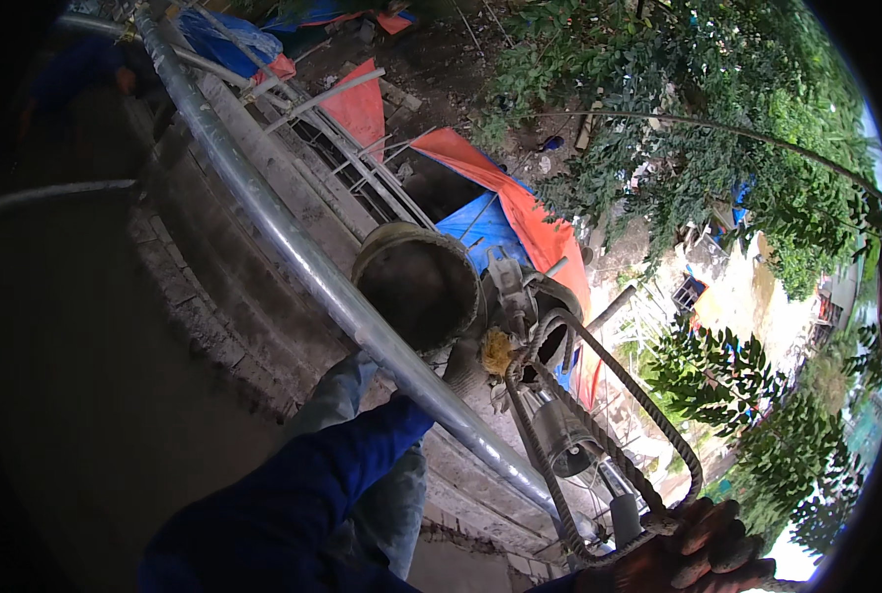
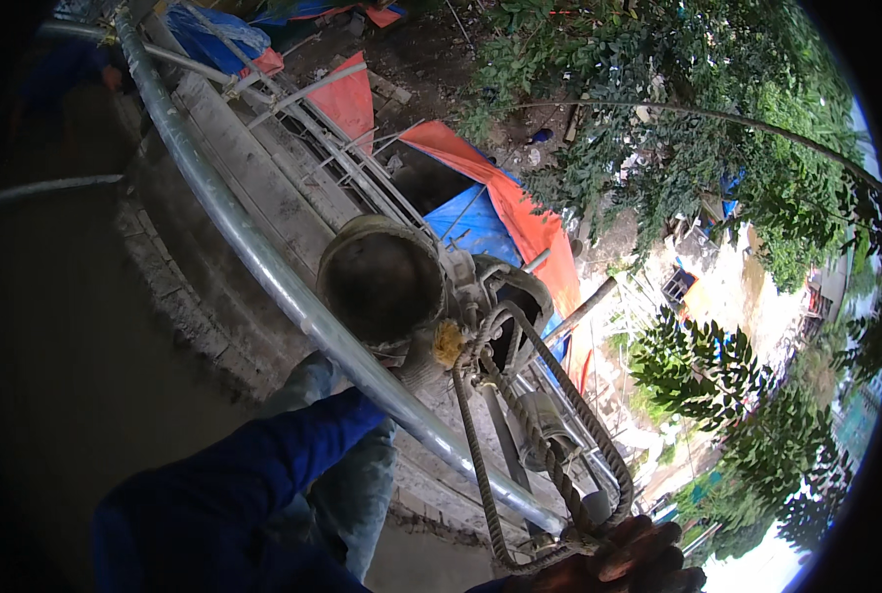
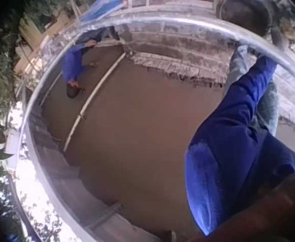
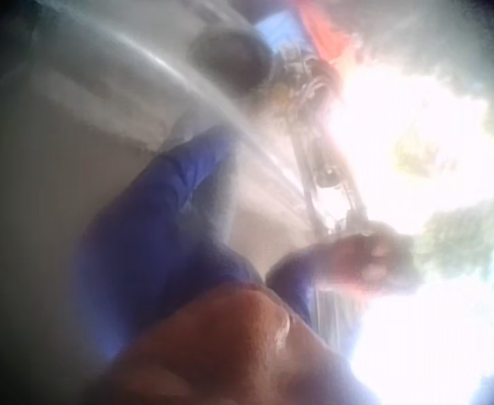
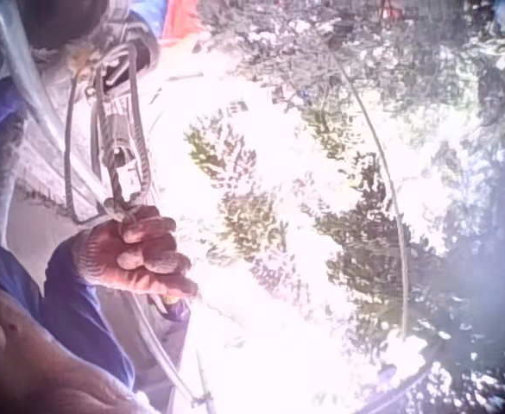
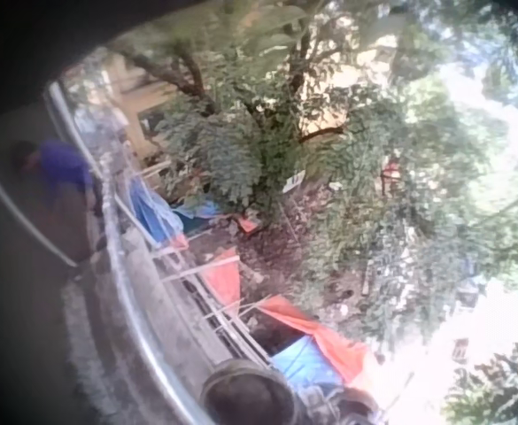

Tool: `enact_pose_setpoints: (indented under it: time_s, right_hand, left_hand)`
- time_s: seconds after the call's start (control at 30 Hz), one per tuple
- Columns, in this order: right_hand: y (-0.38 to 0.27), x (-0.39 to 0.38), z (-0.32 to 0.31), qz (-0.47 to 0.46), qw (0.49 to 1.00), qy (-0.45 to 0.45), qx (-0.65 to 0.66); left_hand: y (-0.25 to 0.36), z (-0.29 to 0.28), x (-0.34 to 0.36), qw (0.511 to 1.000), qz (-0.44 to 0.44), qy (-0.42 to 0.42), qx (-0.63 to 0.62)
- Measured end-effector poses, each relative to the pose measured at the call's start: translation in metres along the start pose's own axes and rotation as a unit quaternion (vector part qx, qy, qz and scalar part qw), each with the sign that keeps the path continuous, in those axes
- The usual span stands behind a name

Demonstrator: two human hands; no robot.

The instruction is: The person applies and smooths wet cement onto a wall using a trowel and a float. They then move along the scaffolding, retrieve a bucket of cement, and continue the plastering process.

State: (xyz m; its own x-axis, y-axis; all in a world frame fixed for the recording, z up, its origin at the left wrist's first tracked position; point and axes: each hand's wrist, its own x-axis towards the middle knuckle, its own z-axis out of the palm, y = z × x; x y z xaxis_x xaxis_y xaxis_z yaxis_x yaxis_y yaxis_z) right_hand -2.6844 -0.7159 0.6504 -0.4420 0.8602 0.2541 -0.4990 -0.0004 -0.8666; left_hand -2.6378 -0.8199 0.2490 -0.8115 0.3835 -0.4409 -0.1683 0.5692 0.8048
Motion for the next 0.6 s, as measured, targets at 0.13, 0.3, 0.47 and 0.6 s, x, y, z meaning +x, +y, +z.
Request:
enact_pose_setpoints:
  time_s: [0.13,0.3,0.47,0.6]
  right_hand:
    - [0.000,0.007,0.006,-0.002,0.998,-0.044,-0.043]
    - [0.000,0.016,0.004,0.007,0.995,-0.074,-0.072]
    - [0.000,0.021,0.010,0.003,0.991,-0.090,-0.101]
    - [-0.004,0.027,0.009,-0.005,0.989,-0.095,-0.116]
  left_hand:
    - [0.006,0.002,-0.006,0.999,0.020,-0.014,0.025]
    - [0.001,0.002,-0.007,0.997,0.040,-0.029,0.064]
    - [0.000,0.010,0.007,0.994,0.070,-0.052,0.072]
    - [0.012,0.027,0.021,0.996,0.074,-0.046,0.024]
